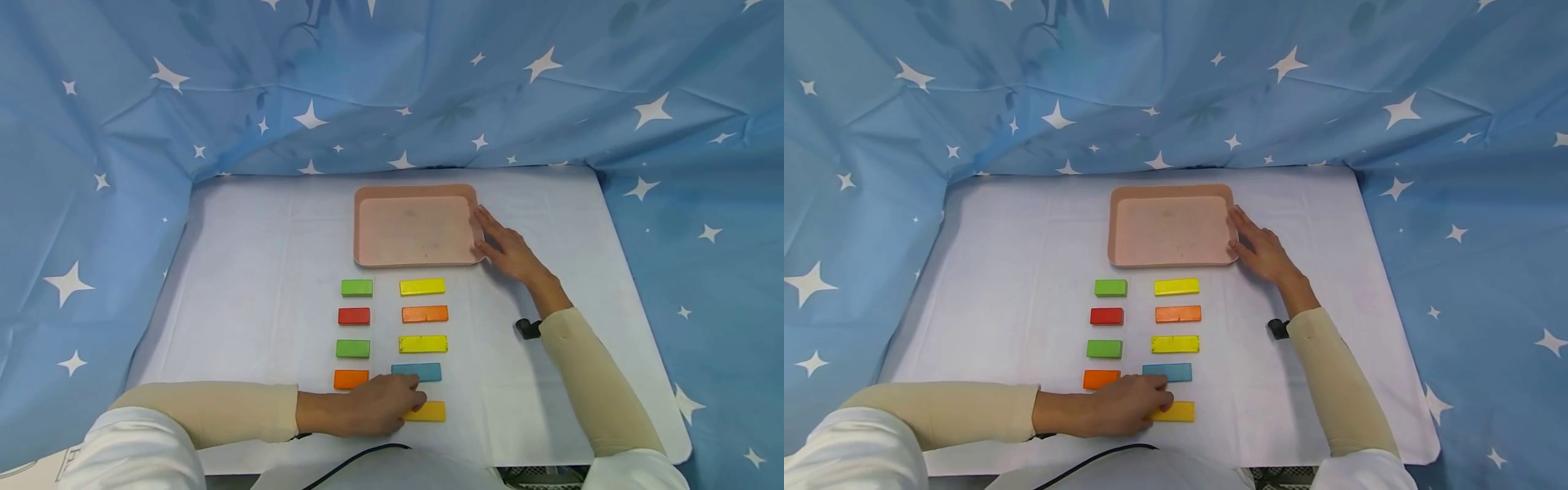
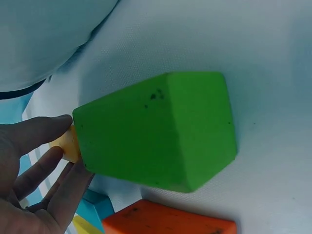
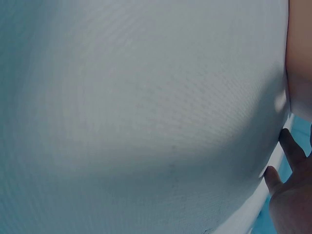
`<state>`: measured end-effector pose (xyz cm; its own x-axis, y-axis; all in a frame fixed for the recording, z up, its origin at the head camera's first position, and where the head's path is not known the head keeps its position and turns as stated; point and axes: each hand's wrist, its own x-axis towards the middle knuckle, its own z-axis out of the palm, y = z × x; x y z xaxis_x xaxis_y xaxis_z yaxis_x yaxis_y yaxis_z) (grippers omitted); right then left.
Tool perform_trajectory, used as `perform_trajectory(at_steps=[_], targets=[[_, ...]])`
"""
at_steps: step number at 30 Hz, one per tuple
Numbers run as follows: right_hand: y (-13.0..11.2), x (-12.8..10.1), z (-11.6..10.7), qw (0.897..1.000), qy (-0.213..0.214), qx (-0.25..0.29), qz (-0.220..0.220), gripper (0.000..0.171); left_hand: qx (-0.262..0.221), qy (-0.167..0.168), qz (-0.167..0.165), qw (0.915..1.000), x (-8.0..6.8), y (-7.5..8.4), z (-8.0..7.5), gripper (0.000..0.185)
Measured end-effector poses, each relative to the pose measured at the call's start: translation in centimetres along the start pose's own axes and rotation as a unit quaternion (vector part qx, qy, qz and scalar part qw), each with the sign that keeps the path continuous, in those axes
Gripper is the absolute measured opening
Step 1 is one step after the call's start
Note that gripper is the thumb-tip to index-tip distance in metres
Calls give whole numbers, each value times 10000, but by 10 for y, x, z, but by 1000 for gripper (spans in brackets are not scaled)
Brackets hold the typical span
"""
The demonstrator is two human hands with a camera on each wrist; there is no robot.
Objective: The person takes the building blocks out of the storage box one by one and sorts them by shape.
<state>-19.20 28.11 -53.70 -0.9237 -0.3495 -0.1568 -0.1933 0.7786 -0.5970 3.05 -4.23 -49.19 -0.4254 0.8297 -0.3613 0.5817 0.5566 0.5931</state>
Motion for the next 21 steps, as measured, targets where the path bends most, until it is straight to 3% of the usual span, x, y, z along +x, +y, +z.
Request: perform_trajectory(at_steps=[6,11,17,19,21], targets=[[-1,2,0,10000,24,-43,11,71,147,53,-4,9999,1,2,-2,24],[1,2,-1,10000,70,-18,-50,71,237,417,-257,9985,3,2,-15,20],[10,-3,0,9992,189,174,-318,68,184,1156,-624,9912,-7,-9,-48,19],[11,-9,0,9985,301,253,-374,64,244,1608,-789,9835,-14,-17,-58,18],[11,-17,0,9973,551,287,-384,59,350,2200,-988,9699,-24,-25,-69,18]])
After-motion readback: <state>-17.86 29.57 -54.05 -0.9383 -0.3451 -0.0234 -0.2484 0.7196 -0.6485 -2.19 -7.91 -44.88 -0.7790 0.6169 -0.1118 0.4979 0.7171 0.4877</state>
